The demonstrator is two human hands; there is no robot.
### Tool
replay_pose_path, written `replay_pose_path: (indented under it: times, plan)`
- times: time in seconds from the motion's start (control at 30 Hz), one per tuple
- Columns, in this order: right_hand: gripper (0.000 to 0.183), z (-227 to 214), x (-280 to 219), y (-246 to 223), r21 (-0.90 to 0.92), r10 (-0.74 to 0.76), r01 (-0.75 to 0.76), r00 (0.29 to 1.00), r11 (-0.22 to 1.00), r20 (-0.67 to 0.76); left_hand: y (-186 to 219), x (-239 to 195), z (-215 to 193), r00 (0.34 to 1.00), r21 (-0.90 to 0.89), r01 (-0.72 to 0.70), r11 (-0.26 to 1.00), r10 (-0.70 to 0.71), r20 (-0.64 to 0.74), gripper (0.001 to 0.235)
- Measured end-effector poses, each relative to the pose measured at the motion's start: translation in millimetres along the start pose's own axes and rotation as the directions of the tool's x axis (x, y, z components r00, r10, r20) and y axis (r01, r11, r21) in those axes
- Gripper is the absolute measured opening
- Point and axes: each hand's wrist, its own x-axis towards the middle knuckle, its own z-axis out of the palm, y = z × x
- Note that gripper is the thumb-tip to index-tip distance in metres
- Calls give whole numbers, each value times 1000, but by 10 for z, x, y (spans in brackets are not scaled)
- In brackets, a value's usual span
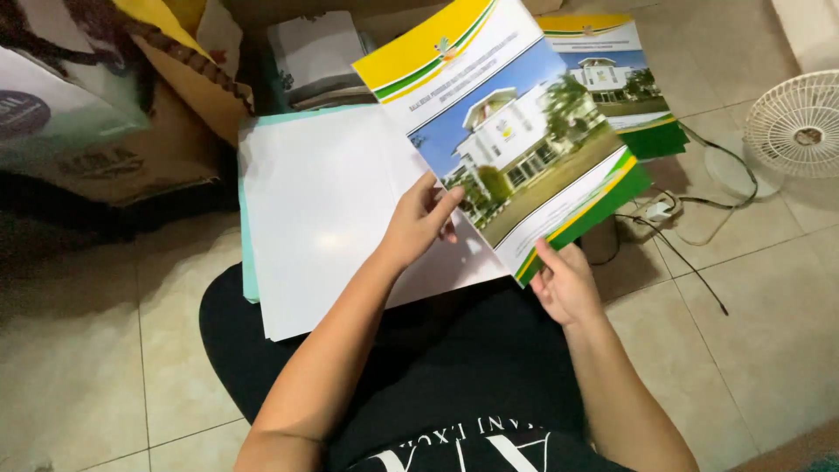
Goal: The person is sitting on the floor, picking up printed brochures from a stack and inserting them into a white folder, smoothing the pages as they go.
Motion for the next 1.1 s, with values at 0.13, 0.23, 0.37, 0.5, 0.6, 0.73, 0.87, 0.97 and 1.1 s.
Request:
replay_pose_path:
  times: [0.13,0.23,0.37,0.5,0.6,0.73,0.87,0.97,1.1]
  plan:
    - [15,-385,636,-178,93,-133,147,980,985,-149,-126,66,-130,989,329,-86,940,120,-87,42]
    - [18,-1089,1596,12,107,-206,248,931,963,-300,-280,30,-179,988,545,22,838,64,-139,35]
    - [27,-1216,2374,-281,107,-176,240,892,965,-416,-226,34,-145,997,660,15,751,35,-63,32]
    - [42,-1691,3260,108,13,-57,68,916,998,-398,-249,64,-148,997,684,33,729,27,-77,30]
    - [51,-1755,3361,327,-2,-19,20,886,1000,-463,-176,59,-140,997,686,49,726,4,-76,30]
    - [58,-1522,2680,-42,-131,64,-136,891,982,-449,-62,57,-125,999,665,37,746,-1,-53,30]
    - [20,-1853,3016,-428,-554,-445,167,793,815,-416,-28,81,-89,997,665,-13,747,63,-51,26]
    - [23,-2981,3968,-475,-863,-733,242,652,443,-194,-29,88,-66,988,646,-50,761,131,-78,24]
    - [52,-3760,5583,-639,-1000,-660,10,751,24,-8,-5,154,-62,986,644,-32,764,128,-103,22]
